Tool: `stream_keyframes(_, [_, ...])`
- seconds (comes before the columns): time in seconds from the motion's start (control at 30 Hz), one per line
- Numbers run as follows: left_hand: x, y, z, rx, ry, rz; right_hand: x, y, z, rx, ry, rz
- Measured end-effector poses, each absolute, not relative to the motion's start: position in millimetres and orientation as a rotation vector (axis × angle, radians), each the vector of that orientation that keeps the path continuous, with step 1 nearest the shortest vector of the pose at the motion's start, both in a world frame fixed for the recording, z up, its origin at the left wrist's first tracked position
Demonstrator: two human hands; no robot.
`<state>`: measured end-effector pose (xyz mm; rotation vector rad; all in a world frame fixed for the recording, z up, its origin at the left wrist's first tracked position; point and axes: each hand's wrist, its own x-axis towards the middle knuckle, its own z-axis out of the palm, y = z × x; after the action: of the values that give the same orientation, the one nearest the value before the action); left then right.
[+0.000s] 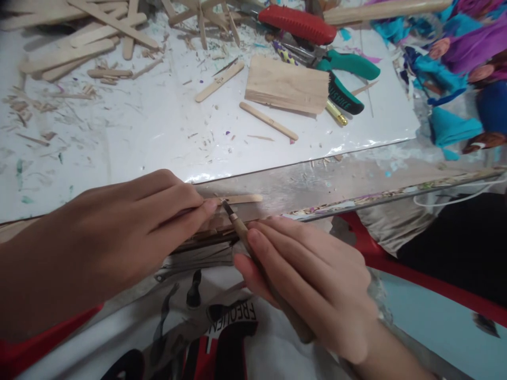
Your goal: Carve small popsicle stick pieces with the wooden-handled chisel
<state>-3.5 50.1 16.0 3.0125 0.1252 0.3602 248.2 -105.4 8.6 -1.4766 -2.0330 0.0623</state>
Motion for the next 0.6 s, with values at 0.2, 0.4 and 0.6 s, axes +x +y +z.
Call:
stream_keyframes(0.2, [-3.0, 50.2, 13.4, 3.004, 0.140, 0.384, 244.1, -105.8, -2.5, -1.370, -2.214, -0.261])
stream_keyframes(0.4, [-1.5, 49.3, 10.8, 3.008, 0.163, 0.375, 240.3, -103.4, -11.7, -1.335, -2.164, -0.310])
stream_keyframes(0.6, [-2.2, 48.3, 12.6, 2.999, 0.153, 0.365, 232.4, -93.3, -21.4, -1.302, -2.081, -0.329])
